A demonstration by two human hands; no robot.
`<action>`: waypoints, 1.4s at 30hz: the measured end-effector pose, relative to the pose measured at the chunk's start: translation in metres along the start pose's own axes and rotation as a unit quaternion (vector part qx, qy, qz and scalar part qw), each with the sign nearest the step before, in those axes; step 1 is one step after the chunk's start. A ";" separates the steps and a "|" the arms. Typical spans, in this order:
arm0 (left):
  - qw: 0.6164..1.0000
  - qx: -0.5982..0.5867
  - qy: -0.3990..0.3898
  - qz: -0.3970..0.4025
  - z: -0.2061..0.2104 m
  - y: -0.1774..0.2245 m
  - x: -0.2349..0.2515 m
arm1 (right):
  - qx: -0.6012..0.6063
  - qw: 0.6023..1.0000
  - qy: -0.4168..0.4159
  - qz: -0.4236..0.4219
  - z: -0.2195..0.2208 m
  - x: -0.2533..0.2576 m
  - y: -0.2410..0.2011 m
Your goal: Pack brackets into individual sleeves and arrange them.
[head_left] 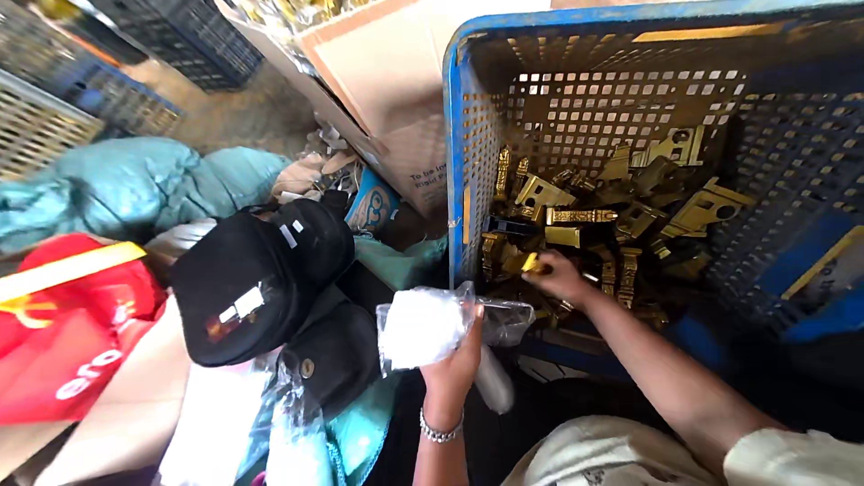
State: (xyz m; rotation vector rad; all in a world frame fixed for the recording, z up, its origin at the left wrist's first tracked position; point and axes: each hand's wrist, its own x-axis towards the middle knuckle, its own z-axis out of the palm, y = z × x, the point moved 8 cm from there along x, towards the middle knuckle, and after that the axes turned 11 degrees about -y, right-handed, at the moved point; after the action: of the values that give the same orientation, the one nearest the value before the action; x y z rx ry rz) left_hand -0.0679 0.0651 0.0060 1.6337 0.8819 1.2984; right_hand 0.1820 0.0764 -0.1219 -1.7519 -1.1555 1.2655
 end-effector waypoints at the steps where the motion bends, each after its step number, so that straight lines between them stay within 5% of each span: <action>1: 1.000 0.019 -0.002 0.009 0.005 -0.001 0.002 | 0.089 0.995 0.035 -0.009 -0.018 -0.019 -0.003; 3: 0.999 0.049 -0.005 -0.013 0.017 -0.005 0.003 | 0.188 0.980 0.047 -0.054 -0.051 -0.062 -0.017; 6: 0.997 0.043 -0.039 -0.045 0.047 -0.007 0.003 | 0.213 0.965 -0.105 -0.115 -0.057 -0.119 -0.048; 8: 0.995 0.005 -0.073 -0.069 0.071 -0.005 -0.002 | 0.222 0.957 -0.171 -0.079 -0.039 -0.135 -0.058; 10: 0.983 -0.081 -0.091 -0.134 0.088 -0.002 -0.006 | 0.154 0.980 -0.095 -0.082 -0.034 -0.134 -0.062; 13: 0.968 -0.141 -0.082 -0.188 0.089 0.009 -0.001 | -0.164 0.968 0.030 -0.186 -0.019 -0.133 -0.075; 16: 0.984 -0.054 -0.143 -0.091 0.086 0.022 -0.002 | -0.253 0.956 -0.041 -0.144 0.008 -0.120 -0.074; 19: 0.984 0.012 -0.176 0.020 0.091 0.023 -0.001 | -0.137 0.983 -0.055 -0.111 0.001 -0.099 -0.080; 22: 0.998 0.007 -0.055 0.010 0.072 0.017 0.010 | 0.043 0.987 -0.088 -0.131 -0.013 -0.102 -0.094; 24: 1.000 0.022 -0.008 0.007 0.063 0.021 0.011 | 0.076 0.978 -0.037 -0.189 -0.030 -0.111 -0.104; 28: 0.957 0.186 -0.214 0.063 0.106 0.051 -0.018 | -0.092 0.938 0.120 -0.311 -0.042 -0.117 -0.117; 31: 0.986 0.030 -0.164 0.018 0.085 0.041 -0.010 | -0.240 0.956 -0.081 -0.149 -0.038 -0.117 -0.114; 33: 0.984 -0.110 -0.100 -0.101 0.054 0.021 -0.001 | -0.319 0.915 -0.243 -0.036 -0.039 -0.121 -0.112; 34: 0.975 -0.135 -0.078 -0.156 0.041 0.013 -0.002 | -0.332 0.905 -0.260 -0.054 -0.046 -0.128 -0.121; 36: 0.965 -0.162 -0.049 -0.202 0.028 0.004 -0.005 | -0.267 0.921 -0.099 -0.266 -0.083 -0.146 -0.167; 38: 0.969 -0.155 -0.042 -0.185 0.029 0.002 -0.010 | -0.137 0.883 0.096 -0.439 -0.119 -0.155 -0.205; 40: 0.983 -0.115 -0.047 -0.138 0.041 0.005 -0.013 | -0.120 0.890 0.110 -0.425 -0.115 -0.146 -0.212; 42: 0.990 -0.071 -0.063 -0.108 0.059 0.015 -0.013 | -0.184 0.921 -0.006 -0.343 -0.067 -0.134 -0.189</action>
State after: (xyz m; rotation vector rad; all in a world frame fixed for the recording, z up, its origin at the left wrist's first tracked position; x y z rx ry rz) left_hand -0.0133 0.0364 0.0085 1.4487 0.8432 1.0719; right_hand 0.1770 0.0222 0.1132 -1.3618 -1.8909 0.6567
